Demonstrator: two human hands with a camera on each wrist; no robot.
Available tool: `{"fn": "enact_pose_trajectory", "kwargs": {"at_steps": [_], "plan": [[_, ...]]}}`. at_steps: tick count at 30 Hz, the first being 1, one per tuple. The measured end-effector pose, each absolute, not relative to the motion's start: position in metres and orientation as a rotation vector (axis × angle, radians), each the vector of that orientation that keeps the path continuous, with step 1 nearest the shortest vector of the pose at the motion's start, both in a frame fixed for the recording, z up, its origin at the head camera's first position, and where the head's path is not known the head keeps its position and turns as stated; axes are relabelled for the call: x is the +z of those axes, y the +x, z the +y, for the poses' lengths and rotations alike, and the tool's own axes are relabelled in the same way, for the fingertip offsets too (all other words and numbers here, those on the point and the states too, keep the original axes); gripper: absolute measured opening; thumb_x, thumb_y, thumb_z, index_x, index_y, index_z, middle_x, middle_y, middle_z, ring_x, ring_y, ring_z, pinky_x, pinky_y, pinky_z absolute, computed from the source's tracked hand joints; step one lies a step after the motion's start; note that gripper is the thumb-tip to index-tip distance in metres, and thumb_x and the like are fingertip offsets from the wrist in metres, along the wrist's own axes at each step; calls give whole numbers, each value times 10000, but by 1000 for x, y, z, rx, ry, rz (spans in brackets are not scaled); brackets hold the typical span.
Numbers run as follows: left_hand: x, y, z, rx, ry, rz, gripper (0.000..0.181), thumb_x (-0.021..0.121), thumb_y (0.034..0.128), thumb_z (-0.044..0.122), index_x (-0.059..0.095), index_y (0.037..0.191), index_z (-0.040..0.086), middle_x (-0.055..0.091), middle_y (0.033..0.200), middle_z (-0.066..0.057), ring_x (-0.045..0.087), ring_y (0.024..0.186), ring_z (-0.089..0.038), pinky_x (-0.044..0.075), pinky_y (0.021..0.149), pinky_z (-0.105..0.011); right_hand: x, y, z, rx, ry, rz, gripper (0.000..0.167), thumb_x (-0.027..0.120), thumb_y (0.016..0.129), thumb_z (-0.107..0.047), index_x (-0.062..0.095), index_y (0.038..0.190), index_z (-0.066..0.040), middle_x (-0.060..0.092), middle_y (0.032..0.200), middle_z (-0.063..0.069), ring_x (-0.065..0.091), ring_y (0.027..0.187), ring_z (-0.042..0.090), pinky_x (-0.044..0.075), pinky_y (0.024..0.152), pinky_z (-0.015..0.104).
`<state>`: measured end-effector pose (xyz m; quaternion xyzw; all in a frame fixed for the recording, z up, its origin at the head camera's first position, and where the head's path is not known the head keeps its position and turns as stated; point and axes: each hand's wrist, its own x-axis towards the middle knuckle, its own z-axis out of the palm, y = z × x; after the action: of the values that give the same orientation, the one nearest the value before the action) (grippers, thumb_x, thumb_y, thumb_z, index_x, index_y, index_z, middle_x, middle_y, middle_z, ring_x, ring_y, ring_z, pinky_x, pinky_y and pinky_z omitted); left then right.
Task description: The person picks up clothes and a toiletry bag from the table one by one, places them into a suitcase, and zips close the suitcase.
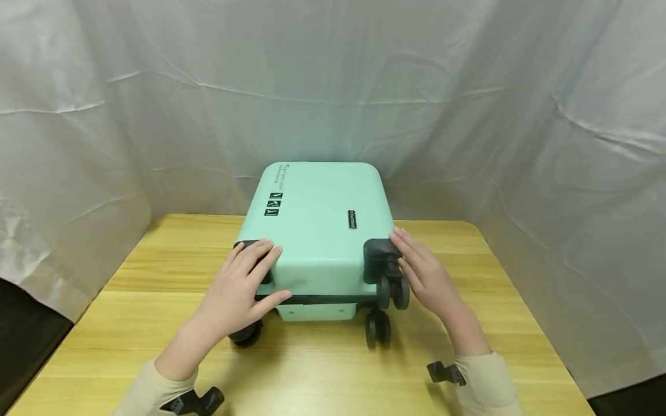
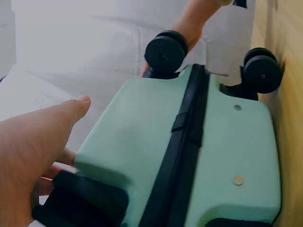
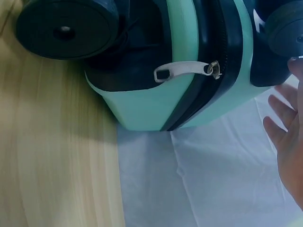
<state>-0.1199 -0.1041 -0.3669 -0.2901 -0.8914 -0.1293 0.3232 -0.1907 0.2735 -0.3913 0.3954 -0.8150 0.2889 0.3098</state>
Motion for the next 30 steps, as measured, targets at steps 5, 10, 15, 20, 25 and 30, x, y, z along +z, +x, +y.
{"fn": "enact_pose_trajectory", "kwargs": {"at_steps": [5, 10, 15, 20, 25, 30], "plan": [[-363, -125, -114, -434, -829, -2405, 715, 388, 952, 650, 523, 1403, 110, 533, 1400, -108, 444, 1363, -280, 316, 1129, -575, -394, -187, 275, 728, 959, -2187, 410, 504, 1016, -180, 517, 1406, -55, 506, 1457, 154, 400, 1423, 143, 254, 1171, 158], [-360, -132, -129, -567, -894, -2458, 553, 549, 955, 493, 525, 1407, 174, 517, 1437, -70, 404, 1401, -282, 266, 1149, -588, -399, -184, 276, 744, 860, -2249, 481, 576, 958, -63, 498, 1431, -103, 508, 1467, 108, 383, 1426, 92, 232, 1169, 137], [-361, -139, -144, -607, -844, -2491, 517, 615, 937, 407, 537, 1398, 185, 508, 1455, -71, 402, 1406, -299, 270, 1144, -593, -405, -182, 276, 782, 786, -2280, 559, 603, 915, 9, 479, 1446, -116, 525, 1436, 159, 357, 1401, -20, 214, 1141, 81], [-361, -145, -160, -597, -785, -2467, 472, 629, 939, 330, 568, 1368, 141, 533, 1424, -120, 453, 1354, -345, 333, 1110, -565, -411, -183, 280, 846, 722, -2328, 537, 579, 934, -4, 481, 1446, -132, 544, 1404, 191, 341, 1364, -90, 207, 1101, 30], [-365, -154, -176, -556, -769, -2387, 410, 646, 928, 188, 599, 1328, 114, 586, 1345, -149, 522, 1276, -352, 384, 1065, -563, -426, -188, 288, 893, 671, -2381, 436, 554, 957, -26, 535, 1390, -71, 583, 1340, 223, 432, 1291, -71, 225, 1042, -16], [-373, -162, -188, -485, -766, -2356, 469, 689, 888, 166, 586, 1344, 139, 590, 1343, -143, 532, 1263, -352, 385, 1041, -606, -441, -192, 290, 942, 601, -2444, 307, 530, 976, -44, 621, 1269, -40, 665, 1207, 195, 580, 1098, 44, 312, 940, -17]]}}
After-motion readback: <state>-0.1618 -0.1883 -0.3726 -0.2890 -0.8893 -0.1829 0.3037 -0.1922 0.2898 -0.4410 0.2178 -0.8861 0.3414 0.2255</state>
